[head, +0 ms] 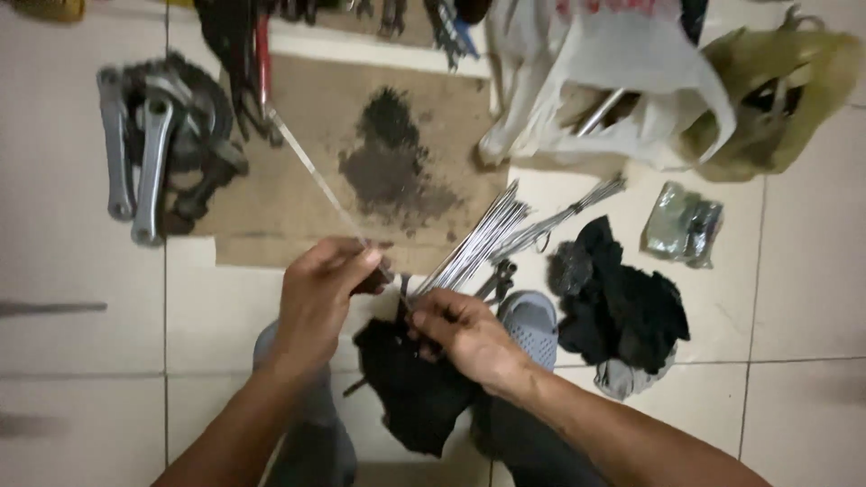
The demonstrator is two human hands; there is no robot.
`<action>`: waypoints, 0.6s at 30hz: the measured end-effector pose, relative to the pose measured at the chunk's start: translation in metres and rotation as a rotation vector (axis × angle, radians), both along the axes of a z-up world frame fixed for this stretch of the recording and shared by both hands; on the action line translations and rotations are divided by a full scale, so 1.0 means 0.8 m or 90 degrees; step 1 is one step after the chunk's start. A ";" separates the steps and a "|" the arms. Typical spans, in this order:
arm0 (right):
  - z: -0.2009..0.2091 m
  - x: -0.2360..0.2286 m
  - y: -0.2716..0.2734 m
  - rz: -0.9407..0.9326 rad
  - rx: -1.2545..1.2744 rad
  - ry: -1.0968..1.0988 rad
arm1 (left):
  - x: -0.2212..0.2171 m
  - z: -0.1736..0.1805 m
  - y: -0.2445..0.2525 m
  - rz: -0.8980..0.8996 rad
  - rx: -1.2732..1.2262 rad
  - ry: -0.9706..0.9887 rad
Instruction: The person sits on the floor and wipes a bundle of thin metal rods with a black cloth. They separate individual rods to clean them thoroughly, then use a pair of pliers to grip and manipulate one of the rods.
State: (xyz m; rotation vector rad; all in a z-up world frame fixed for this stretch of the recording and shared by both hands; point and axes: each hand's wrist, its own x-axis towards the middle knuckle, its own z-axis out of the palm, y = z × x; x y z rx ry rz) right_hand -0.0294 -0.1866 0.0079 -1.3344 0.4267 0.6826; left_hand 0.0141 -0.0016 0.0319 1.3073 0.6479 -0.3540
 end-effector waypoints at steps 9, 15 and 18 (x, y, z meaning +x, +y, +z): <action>0.040 0.115 -0.046 0.284 -0.287 -0.313 | 0.023 -0.028 0.017 -0.009 0.070 0.057; -0.003 0.269 -0.145 0.202 -0.638 -0.695 | 0.016 -0.031 0.008 -0.103 0.119 0.288; -0.019 0.357 -0.189 0.184 -0.758 -0.782 | 0.004 -0.021 0.003 -0.198 0.227 0.361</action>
